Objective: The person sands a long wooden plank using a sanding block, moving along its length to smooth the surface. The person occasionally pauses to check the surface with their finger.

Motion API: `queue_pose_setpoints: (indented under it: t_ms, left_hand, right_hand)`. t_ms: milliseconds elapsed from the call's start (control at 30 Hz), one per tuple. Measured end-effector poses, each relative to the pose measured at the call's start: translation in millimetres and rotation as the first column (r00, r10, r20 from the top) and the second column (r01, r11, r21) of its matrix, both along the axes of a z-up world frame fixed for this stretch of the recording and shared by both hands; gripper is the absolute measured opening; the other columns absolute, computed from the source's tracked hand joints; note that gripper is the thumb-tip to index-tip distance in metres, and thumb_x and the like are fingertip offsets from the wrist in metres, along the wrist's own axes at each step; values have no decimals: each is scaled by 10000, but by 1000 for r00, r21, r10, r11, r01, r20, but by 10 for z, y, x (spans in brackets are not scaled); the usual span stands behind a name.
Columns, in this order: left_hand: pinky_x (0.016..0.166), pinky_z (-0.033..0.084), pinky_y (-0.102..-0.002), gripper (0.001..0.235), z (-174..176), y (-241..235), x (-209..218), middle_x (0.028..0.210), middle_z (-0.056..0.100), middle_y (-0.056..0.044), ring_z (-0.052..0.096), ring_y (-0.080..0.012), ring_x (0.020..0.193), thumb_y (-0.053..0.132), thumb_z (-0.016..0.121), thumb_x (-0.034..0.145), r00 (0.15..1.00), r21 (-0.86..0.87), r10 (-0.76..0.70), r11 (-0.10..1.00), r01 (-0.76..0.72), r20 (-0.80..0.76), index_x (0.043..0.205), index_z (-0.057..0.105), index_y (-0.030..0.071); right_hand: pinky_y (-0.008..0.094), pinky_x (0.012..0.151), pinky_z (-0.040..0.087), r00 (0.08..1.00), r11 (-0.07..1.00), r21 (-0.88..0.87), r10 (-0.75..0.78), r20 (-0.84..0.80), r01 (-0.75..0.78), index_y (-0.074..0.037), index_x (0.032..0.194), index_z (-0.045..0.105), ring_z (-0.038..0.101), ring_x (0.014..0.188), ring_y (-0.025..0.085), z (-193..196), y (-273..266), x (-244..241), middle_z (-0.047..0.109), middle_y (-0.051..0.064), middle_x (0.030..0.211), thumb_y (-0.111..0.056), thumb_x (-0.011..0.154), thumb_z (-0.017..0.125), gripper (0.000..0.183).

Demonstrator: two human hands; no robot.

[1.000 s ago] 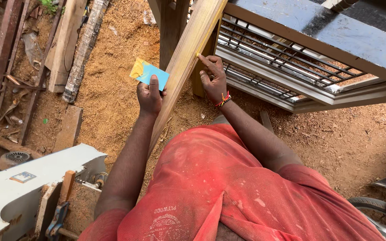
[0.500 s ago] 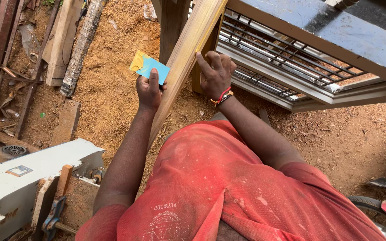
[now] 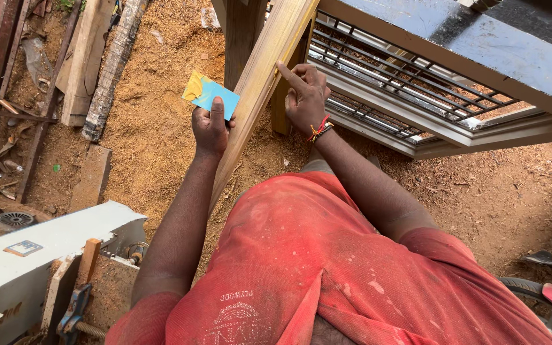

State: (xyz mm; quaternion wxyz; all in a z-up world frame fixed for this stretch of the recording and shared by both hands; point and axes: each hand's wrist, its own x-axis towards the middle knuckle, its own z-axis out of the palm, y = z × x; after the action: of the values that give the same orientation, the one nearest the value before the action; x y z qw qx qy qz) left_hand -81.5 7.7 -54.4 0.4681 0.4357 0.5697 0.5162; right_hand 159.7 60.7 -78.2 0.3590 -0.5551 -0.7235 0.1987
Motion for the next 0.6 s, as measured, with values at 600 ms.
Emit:
queue_pose_setpoints:
  t_ms: [600]
  left_hand:
    - [532, 533, -227, 458, -83, -1, -2, 686, 643, -40, 611, -68, 566, 448, 535, 1085, 1000, -19, 24, 1000, -24, 13, 862, 616, 57]
  right_hand:
    - [387, 923, 329, 995, 992, -98, 75, -64, -82, -325, 1369, 705, 444, 1031, 183, 30, -339, -16, 500, -13, 1086, 68, 780, 597, 717]
